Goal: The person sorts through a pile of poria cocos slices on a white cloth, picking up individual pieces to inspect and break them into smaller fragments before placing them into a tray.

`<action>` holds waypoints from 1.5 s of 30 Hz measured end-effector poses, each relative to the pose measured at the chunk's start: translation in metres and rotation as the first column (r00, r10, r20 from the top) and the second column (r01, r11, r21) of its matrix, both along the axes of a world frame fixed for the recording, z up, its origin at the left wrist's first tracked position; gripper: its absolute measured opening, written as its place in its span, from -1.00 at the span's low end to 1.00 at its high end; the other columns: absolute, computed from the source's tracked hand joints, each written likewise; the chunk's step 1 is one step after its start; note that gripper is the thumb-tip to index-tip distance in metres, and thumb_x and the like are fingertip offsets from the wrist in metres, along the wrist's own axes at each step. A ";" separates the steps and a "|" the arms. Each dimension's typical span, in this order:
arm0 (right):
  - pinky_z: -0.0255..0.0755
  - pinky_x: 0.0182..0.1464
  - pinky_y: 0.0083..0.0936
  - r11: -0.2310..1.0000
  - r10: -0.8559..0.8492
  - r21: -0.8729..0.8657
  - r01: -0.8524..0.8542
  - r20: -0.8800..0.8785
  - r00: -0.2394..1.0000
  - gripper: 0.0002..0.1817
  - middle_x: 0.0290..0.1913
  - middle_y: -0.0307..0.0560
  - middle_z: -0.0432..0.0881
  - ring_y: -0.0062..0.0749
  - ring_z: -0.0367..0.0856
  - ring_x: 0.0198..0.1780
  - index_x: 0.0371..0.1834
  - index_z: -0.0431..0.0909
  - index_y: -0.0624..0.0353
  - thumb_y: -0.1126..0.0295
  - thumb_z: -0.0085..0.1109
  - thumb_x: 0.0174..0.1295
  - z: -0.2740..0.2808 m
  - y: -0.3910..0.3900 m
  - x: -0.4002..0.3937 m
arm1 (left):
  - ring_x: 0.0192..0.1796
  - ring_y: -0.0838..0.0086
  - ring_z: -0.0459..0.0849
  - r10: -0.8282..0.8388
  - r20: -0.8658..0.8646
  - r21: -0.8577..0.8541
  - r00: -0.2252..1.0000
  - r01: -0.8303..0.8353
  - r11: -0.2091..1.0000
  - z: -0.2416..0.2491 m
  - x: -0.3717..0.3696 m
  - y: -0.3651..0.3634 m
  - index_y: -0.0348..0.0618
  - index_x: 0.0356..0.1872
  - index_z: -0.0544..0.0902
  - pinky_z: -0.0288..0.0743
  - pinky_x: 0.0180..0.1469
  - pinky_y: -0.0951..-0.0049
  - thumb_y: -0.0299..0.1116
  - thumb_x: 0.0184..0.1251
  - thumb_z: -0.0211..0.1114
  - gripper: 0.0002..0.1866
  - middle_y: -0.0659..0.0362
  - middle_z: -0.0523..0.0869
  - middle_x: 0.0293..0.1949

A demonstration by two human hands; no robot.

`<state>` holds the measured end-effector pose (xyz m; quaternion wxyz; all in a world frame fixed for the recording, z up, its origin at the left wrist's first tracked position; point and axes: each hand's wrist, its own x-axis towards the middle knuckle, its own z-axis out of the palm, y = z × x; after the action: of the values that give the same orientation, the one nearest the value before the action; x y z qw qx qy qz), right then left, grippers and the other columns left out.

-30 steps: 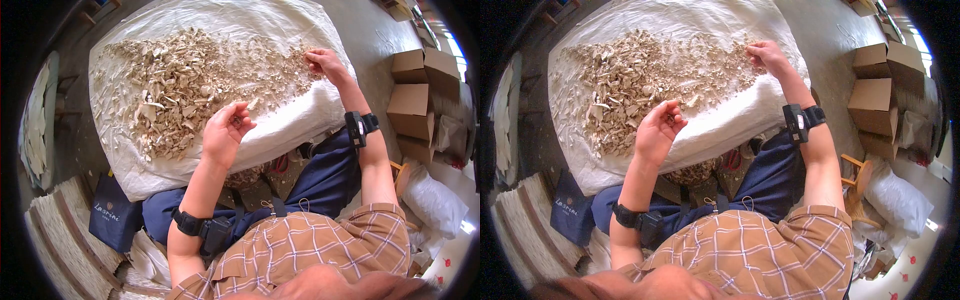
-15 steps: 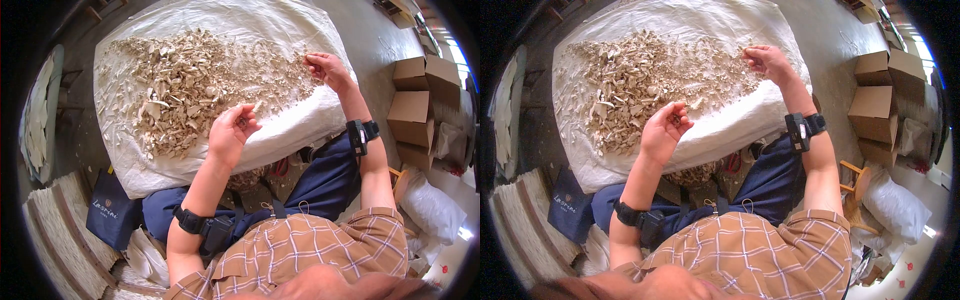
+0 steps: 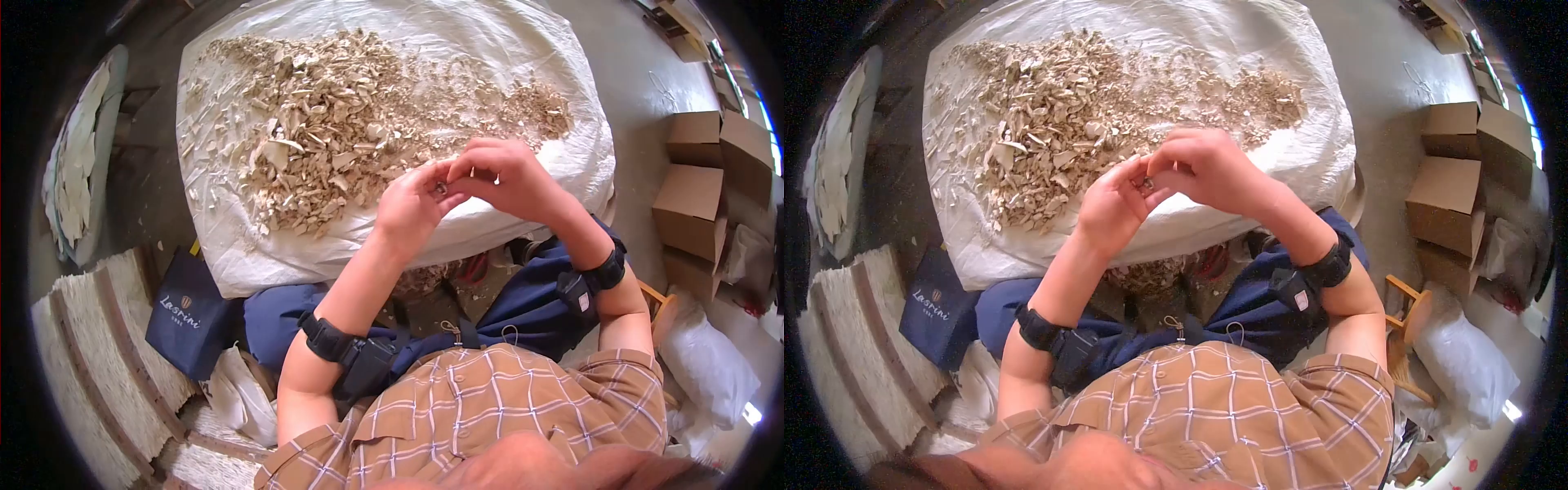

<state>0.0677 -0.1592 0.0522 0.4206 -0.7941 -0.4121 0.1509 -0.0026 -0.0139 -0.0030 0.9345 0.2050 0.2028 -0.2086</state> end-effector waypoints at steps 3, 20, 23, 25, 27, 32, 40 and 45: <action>0.39 -0.43 -0.54 1.000 0.008 0.010 -0.009 0.023 1.000 -0.88 -0.48 -0.12 0.54 -0.34 0.52 -0.47 -0.42 0.55 0.20 0.56 0.15 -0.09 -0.007 0.002 -0.004 | -0.05 0.42 0.49 -0.002 0.011 -0.006 1.000 0.002 1.000 0.002 -0.002 0.001 -0.29 -0.09 0.42 0.36 0.08 0.30 -0.34 0.34 -0.23 -0.69 0.10 0.53 -0.18; 0.42 -0.22 -0.45 0.925 0.133 -0.380 0.023 0.377 0.917 -0.83 -0.28 -0.16 0.47 -0.28 0.48 -0.20 -0.39 0.53 0.06 0.55 0.11 -0.09 -0.053 -0.023 0.027 | -0.26 0.36 0.51 0.413 0.039 -0.062 0.910 -0.411 0.910 0.024 0.010 0.067 -0.30 -0.25 0.47 0.43 -0.08 0.30 -0.34 0.32 -0.11 -0.76 0.08 0.53 -0.32; 0.42 -0.22 -0.44 0.919 0.195 -0.395 -0.002 0.447 0.873 -0.85 -0.30 -0.15 0.47 -0.27 0.47 -0.23 -0.43 0.53 0.08 0.56 0.09 -0.10 -0.068 -0.024 0.030 | -0.25 0.36 0.50 0.405 0.058 -0.068 0.912 -0.401 0.913 0.025 0.008 0.067 -0.31 -0.23 0.47 0.42 -0.08 0.31 -0.35 0.32 -0.11 -0.76 0.09 0.53 -0.31; 0.42 -0.22 -0.44 0.907 0.200 -0.421 0.026 0.484 0.852 -0.87 -0.32 -0.14 0.47 -0.27 0.46 -0.24 -0.46 0.53 0.10 0.56 0.08 -0.10 -0.071 -0.030 0.040 | -0.25 0.36 0.50 0.396 0.041 -0.063 0.917 -0.394 0.917 0.024 0.007 0.069 -0.31 -0.23 0.46 0.42 -0.08 0.32 -0.35 0.32 -0.11 -0.75 0.08 0.52 -0.31; 0.43 -0.16 -0.45 0.733 0.091 -0.583 0.350 0.594 0.799 -0.85 -0.33 -0.15 0.49 -0.37 0.47 -0.20 -0.50 0.55 0.07 0.59 0.03 -0.07 -0.071 -0.045 0.053 | -0.25 0.37 0.49 0.398 0.047 -0.073 0.916 -0.394 0.916 0.028 0.007 0.072 -0.32 -0.23 0.46 0.42 -0.08 0.32 -0.35 0.32 -0.12 -0.75 0.08 0.52 -0.32; 0.43 -0.25 -0.40 0.708 -0.259 -0.424 0.565 0.587 0.767 -0.92 -0.37 -0.09 0.51 -0.25 0.53 -0.28 -0.50 0.54 0.10 0.47 0.03 0.02 -0.057 -0.064 0.070 | -0.26 0.37 0.48 0.408 0.073 -0.085 0.910 -0.402 0.912 0.033 0.007 0.072 -0.33 -0.25 0.46 0.41 -0.08 0.32 -0.35 0.32 -0.12 -0.75 0.07 0.51 -0.33; 0.46 -0.35 -0.52 0.958 0.080 -0.286 0.015 0.318 0.945 -0.77 -0.31 -0.21 0.48 -0.38 0.52 -0.30 -0.31 0.51 -0.03 0.41 0.23 -0.09 -0.071 -0.005 0.014 | -0.30 0.41 0.49 0.422 0.026 0.025 0.906 -0.422 0.906 0.033 0.010 0.068 -0.28 -0.26 0.47 0.43 -0.11 0.31 -0.31 0.31 -0.08 -0.76 0.13 0.51 -0.35; 0.47 -0.36 -0.48 0.906 0.234 -0.418 -0.057 0.385 0.893 -0.96 -0.34 -0.13 0.45 -0.34 0.52 -0.30 -0.51 0.49 0.11 0.45 0.04 -0.01 -0.077 -0.008 0.025 | -0.30 0.40 0.49 0.415 0.016 0.014 0.910 -0.415 0.910 0.033 0.008 0.069 -0.29 -0.27 0.48 0.43 -0.11 0.32 -0.32 0.30 -0.08 -0.76 0.11 0.52 -0.37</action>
<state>0.0928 -0.1670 -0.0252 0.1380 -0.8422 -0.5142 0.0856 0.0050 0.0552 0.0299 0.9570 0.1664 0.2378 -0.0025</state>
